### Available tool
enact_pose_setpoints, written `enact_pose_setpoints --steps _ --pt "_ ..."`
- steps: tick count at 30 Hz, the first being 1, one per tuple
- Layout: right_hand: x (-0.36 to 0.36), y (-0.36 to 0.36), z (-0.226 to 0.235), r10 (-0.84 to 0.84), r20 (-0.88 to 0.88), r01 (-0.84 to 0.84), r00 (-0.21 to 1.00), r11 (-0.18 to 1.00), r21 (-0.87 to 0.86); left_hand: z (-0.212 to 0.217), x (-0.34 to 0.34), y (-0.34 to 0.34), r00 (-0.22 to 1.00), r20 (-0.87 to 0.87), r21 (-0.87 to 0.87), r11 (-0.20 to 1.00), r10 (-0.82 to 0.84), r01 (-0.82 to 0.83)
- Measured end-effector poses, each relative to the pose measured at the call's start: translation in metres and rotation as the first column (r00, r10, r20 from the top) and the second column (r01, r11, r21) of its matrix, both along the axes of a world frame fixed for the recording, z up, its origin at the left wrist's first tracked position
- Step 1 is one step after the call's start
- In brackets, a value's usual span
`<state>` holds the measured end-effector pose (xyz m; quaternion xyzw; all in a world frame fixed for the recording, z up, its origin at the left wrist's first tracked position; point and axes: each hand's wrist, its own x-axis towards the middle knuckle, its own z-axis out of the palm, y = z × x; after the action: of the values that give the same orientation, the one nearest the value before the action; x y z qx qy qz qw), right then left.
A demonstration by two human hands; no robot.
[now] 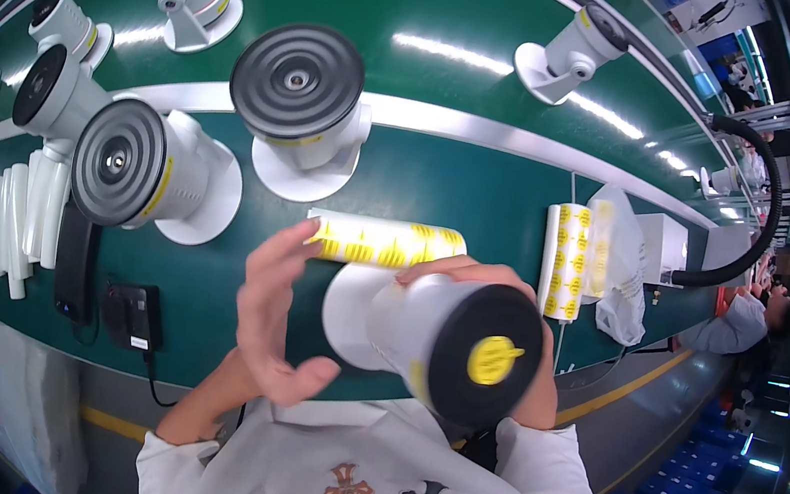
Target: Applying circular yellow quality control labels to the bottom of electronic camera housings on an assembly line.
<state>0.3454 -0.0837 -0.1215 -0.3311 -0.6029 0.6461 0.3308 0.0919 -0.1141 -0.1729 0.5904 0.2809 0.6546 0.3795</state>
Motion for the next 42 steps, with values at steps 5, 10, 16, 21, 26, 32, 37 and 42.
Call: enact_pose_setpoints --steps 5,10,16,21,26,32,37,42 --pt "-0.068 -0.025 0.049 -0.287 -0.384 0.29 0.877 0.956 -0.051 0.011 0.015 -0.012 0.604 0.737 -0.423 0.489 -0.304 0.763" --pt "-0.067 -0.031 0.05 -0.315 -0.416 0.294 0.853 0.949 -0.115 0.013 0.037 -0.021 0.449 0.865 -0.317 0.447 -0.226 0.837" --pt "-0.05 -0.041 0.06 -0.302 -0.38 0.303 0.874 0.951 -0.058 0.042 0.041 -0.023 0.507 0.852 -0.413 0.433 -0.127 0.802" --pt "-0.044 -0.038 0.061 -0.476 0.099 0.464 0.874 0.756 -0.461 0.033 0.001 -0.011 0.583 0.745 -0.498 0.312 -0.324 0.809" --pt "-0.013 0.02 0.061 0.405 0.48 -0.359 0.778 0.914 -0.188 0.033 0.0 -0.002 0.685 0.628 -0.683 0.161 -0.37 0.713" --pt "-0.045 0.053 0.073 0.692 0.721 -0.497 0.006 0.628 -0.599 0.017 0.021 0.008 0.797 0.38 -0.801 0.265 -0.469 0.537" --pt "-0.037 0.053 0.091 0.519 0.834 -0.557 0.189 0.756 -0.345 0.021 0.003 0.012 0.849 0.183 -0.771 0.463 -0.495 0.436" --pt "-0.01 0.04 0.134 0.165 0.806 -0.282 0.568 0.959 0.002 0.019 0.018 0.023 0.729 0.589 -0.555 0.481 -0.349 0.679"
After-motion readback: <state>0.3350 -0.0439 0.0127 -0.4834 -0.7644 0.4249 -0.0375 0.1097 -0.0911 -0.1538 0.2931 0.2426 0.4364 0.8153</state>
